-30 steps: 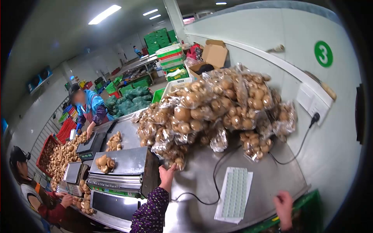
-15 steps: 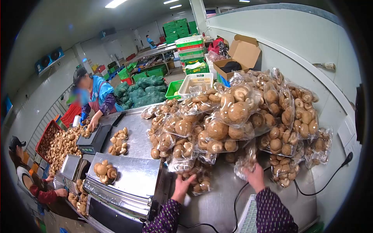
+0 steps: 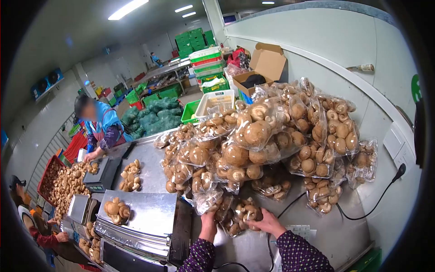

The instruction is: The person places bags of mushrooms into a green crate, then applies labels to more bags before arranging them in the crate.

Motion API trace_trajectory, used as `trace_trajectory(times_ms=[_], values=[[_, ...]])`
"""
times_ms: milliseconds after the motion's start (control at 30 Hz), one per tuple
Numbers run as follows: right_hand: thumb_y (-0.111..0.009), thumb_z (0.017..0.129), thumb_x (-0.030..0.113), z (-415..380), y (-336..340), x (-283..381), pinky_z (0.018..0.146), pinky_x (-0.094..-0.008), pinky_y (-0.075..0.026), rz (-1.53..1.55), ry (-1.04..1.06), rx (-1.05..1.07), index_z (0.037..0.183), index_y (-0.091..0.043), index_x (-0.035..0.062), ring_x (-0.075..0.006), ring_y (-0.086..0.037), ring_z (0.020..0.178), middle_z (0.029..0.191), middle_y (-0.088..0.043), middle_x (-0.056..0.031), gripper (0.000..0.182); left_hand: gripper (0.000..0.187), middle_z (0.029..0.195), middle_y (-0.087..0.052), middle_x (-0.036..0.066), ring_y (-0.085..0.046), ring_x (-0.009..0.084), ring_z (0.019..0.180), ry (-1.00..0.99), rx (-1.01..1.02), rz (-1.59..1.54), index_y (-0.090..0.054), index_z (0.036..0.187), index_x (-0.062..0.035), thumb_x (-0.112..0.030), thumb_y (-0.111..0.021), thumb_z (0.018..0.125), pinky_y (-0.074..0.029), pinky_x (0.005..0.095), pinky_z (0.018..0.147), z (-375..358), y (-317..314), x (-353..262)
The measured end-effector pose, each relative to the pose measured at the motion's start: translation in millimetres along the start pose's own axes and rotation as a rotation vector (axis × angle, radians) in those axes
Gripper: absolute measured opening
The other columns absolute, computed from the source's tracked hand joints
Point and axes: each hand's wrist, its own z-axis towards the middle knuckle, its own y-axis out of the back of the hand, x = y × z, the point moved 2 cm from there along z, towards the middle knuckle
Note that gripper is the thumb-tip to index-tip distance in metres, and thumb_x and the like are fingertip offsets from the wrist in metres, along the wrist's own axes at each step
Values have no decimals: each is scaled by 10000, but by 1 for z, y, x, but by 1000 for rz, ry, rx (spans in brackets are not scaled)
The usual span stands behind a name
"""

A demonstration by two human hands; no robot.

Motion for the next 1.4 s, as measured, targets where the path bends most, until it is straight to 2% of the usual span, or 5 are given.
trace_trajectory(times_ms=[133,333,667,867,1400], values=[[-836,673,342,-19,-14,-14,946,-299,-431,595,17,285,1248,-475,-71,-193,-563,1073,1185,-594,-151,795,724,1106,-586,128,-600,225,916,64,-175,37,-372,1347,32,-231,-720,769,-492,357,701,-9,23,6],[-818,588,543,-39,-47,-13,978,-364,-424,-81,66,13,1225,-445,-122,-322,-547,1117,1211,-533,-239,993,403,1215,-586,117,-573,265,1102,-51,192,-203,-504,1257,-18,-250,-503,928,-452,407,945,44,43,42],[-736,728,113,-90,-25,-33,847,-365,-503,1467,-89,11,1287,-427,-13,-228,-599,1010,1159,-588,-129,651,429,1195,-581,115,-571,274,1089,121,91,-280,-502,1247,-62,-178,-545,837,-451,449,947,-6,35,7],[-639,813,57,-35,-27,-17,894,-305,-489,1033,31,-67,1169,-542,26,-159,-603,1004,1112,-627,-60,370,385,1102,-614,115,-587,253,1026,16,336,-266,-555,1148,-4,-91,-562,773,-477,394,886,-9,49,43],[-704,768,100,-124,-51,-11,880,-347,-513,1513,-57,169,1175,-558,-13,-188,-629,956,1065,-641,-80,447,312,998,-651,76,-632,279,936,147,4,-180,-610,1019,-91,-289,-591,778,-491,454,869,-117,28,-8]])
